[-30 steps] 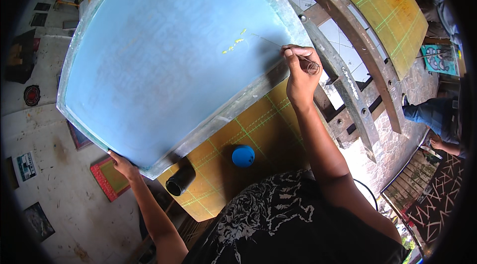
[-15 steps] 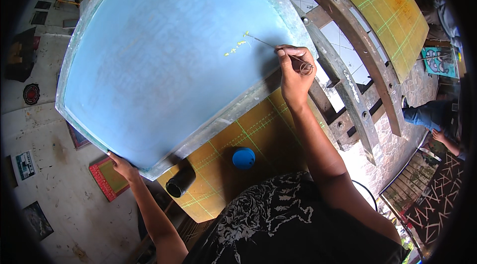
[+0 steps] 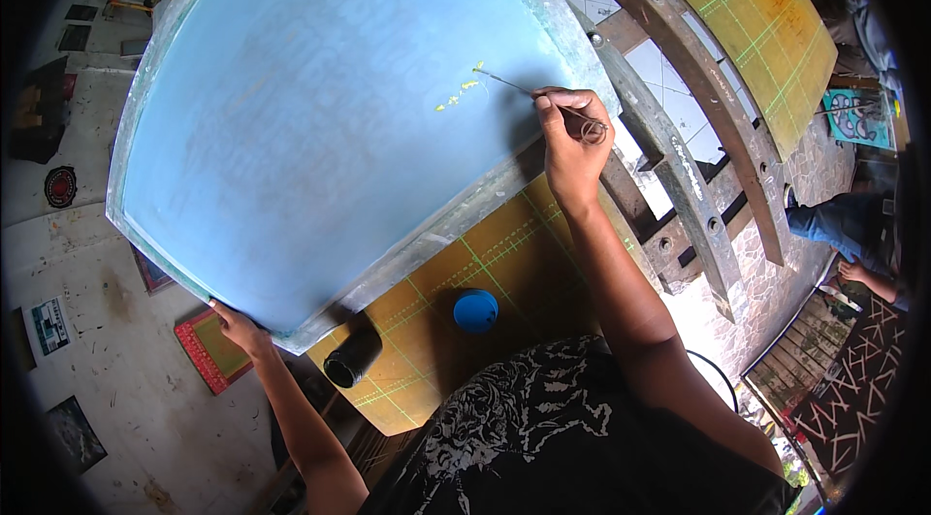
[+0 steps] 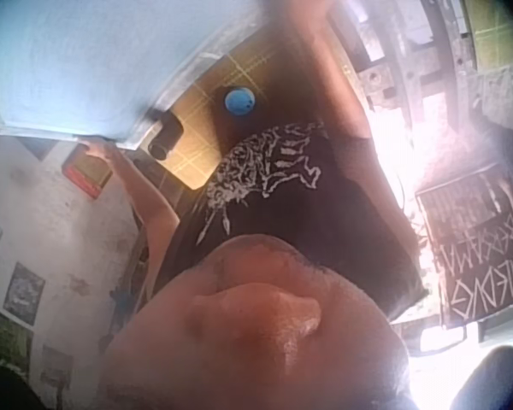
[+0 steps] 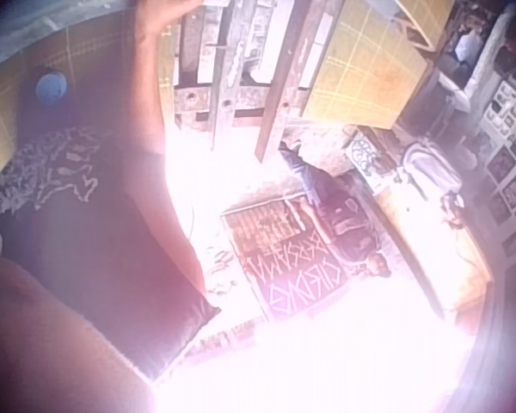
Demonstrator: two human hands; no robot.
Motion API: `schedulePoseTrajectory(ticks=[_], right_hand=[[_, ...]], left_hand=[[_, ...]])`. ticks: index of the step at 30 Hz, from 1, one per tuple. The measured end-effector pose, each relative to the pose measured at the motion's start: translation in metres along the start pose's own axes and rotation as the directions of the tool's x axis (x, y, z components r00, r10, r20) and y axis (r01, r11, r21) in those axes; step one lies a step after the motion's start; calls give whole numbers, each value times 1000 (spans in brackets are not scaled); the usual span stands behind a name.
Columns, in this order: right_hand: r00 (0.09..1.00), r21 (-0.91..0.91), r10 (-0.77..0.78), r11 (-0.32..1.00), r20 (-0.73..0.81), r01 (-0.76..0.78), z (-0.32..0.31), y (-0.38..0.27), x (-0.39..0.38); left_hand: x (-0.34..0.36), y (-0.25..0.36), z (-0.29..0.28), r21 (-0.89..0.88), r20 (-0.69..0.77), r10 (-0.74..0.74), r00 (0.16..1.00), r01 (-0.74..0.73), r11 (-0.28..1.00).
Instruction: The person paints a design onto a blue screen printing frame using a small brush and yellow ink from a container.
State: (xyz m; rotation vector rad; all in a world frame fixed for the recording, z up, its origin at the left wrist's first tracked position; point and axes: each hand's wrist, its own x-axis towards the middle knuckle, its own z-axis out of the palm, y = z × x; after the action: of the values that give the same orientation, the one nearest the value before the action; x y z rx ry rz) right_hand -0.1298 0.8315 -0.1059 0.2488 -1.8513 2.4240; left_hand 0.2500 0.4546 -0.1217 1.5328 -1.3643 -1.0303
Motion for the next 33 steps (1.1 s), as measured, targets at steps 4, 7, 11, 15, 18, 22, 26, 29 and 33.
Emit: schedulePoseTrajectory(ticks=[4, 7, 11, 15, 18, 22, 26, 29, 33], right_hand=[[1000, -6, 13, 1000, -3, -13, 0, -1, 0], [1000, 0, 10, 1000, -2, -10, 0, -1, 1], [1000, 26, 10, 1000, -1, -10, -2, 2, 1], [1000, -1, 19, 1000, 0, -19, -2, 0, 1], [1000, 2, 5, 1000, -1, -5, 0, 0, 2], [1000, 28, 14, 1000, -16, -13, -4, 0, 0], [999, 96, -2, 995, -42, 6, -4, -4, -6], [999, 11, -47, 999, -24, 47, -5, -8, -14], [996, -20, -91, 996, -1, 91, -5, -3, -18]], left_hand=[[-1, 1, 2, -5, -3, 3, 1000, -3, 1000], [-3, 1, 2, -23, 13, 30, 999, -29, 999], [-1, 1, 1, -16, 11, 1, 1000, -1, 1000], [2, -2, -1, -9, 12, -7, 1000, 7, 1000], [3, -2, -1, -4, 15, -6, 1000, 6, 1000], [-3, 1, 3, -30, 19, -10, 1000, 10, 999], [0, -1, 2, -24, 5, -5, 1000, 5, 1000], [1, -3, 1, -22, 2, 4, 1000, -4, 1000], [4, -4, 0, -10, 0, 13, 1000, -13, 1000]])
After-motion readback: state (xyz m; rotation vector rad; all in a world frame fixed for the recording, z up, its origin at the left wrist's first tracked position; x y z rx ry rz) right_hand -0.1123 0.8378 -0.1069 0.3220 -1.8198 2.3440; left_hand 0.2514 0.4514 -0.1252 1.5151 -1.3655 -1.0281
